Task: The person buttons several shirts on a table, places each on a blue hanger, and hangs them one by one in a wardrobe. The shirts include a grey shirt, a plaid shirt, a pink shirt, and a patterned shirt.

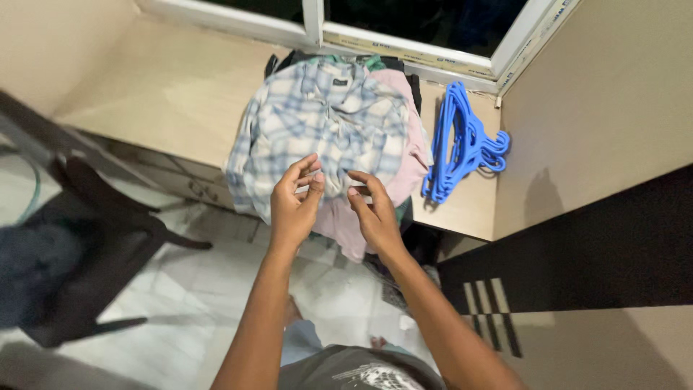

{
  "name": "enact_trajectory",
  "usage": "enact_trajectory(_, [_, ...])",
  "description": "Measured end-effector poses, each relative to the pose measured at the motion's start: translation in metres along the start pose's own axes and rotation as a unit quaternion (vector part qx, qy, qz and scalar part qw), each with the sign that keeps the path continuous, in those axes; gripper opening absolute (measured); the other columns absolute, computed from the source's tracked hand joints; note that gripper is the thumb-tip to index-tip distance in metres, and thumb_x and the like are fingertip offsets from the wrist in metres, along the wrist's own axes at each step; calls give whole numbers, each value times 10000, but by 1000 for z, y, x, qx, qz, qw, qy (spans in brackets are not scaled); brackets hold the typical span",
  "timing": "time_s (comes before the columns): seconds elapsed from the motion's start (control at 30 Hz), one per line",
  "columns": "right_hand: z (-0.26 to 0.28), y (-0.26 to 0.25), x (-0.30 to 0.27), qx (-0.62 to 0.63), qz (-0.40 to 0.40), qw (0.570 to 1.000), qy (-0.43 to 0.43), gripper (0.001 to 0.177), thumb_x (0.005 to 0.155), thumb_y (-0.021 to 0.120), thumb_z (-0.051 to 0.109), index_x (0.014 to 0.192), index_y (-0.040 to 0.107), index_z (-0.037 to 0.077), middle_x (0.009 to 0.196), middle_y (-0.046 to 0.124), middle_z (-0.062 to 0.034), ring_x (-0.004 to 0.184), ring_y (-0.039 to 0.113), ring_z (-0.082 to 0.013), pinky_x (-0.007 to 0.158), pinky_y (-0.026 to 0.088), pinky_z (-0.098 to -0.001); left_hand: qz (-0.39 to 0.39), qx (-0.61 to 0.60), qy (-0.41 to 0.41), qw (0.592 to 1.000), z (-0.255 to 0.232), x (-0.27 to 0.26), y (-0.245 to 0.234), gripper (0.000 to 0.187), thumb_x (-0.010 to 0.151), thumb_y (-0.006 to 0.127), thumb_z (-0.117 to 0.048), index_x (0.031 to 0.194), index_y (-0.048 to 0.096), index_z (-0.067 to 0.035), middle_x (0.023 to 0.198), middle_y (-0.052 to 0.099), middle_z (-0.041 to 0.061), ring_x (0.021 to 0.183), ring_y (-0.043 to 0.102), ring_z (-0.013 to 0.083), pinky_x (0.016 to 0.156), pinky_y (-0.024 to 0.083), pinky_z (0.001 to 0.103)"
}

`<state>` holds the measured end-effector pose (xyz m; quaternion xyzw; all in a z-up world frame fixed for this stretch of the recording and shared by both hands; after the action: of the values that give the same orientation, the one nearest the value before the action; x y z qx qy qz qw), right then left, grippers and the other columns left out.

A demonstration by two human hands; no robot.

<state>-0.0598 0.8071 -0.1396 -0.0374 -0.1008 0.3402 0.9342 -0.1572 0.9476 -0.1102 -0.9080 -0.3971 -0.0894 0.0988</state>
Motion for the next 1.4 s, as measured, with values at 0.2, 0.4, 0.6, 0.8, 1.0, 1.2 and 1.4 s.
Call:
enact_trajectory(0.2, [2,59,53,-21,-52,998,-5,342,1006,622,174,1329,607,65,1295,661,-76,1090,655,-171,810,564,-302,48,13,-14,999,24,79,-49,386,990,683,-313,1266,690,-44,1151,735,75,926,681,114,730,559,273])
enact_trajectory(0.4, [-11,83,81,-68,-90,991,71,319,989,629,154,1291,626,53,1215,712,-55,906,659,-143,725,549,-288,76,-3,-56,996,75,132,-74,310,997,697,-254,1202,717,-22,999,748,59,852,678,105,754,549,260])
enact_trajectory(0.6, [-39,85,125,-27,-105,990,85,244,987,648,100,1223,668,42,1134,726,-64,877,670,-134,757,574,-275,113,-56,-102,987,125,174,-52,267,994,665,-220,1176,710,-30,990,755,39,787,669,86,714,566,258])
enact_trajectory(0.8, [-84,69,185,-52,-92,990,97,253,943,657,61,1194,670,34,1107,740,-73,854,700,-147,732,568,-286,152,-3,-108,982,164,214,-6,272,1009,667,-262,1164,715,-44,939,769,26,740,674,81,684,551,250])
enact_trajectory(1.0, [-142,35,243,-65,-90,989,101,222,945,662,60,1166,675,42,1029,752,-76,808,722,-153,694,582,-298,175,15,-76,981,198,259,43,236,998,682,-227,1148,732,-51,917,764,41,727,659,80,669,539,254])
enact_trajectory(1.2, [-214,-47,270,-175,-204,958,101,239,910,690,69,1146,693,36,946,747,-94,770,706,-169,671,558,-298,191,39,-86,977,204,285,66,226,998,686,-204,1157,728,-50,913,761,33,738,670,68,666,536,238])
enact_trajectory(1.4, [-259,-147,245,-468,-388,784,126,319,740,791,52,1049,750,-14,1043,698,-222,1030,633,-396,945,503,-487,217,56,-126,966,206,306,81,230,993,690,-209,1155,730,-52,905,756,31,713,652,67,645,529,238])
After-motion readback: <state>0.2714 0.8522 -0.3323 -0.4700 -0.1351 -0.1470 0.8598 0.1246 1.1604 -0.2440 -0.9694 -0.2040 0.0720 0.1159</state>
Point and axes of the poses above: each hand's wrist, its own x-axis towards the middle knuckle, its own y-axis out of the palm, z = x × y, the point moved 3 cm from there along x, towards the middle knuckle
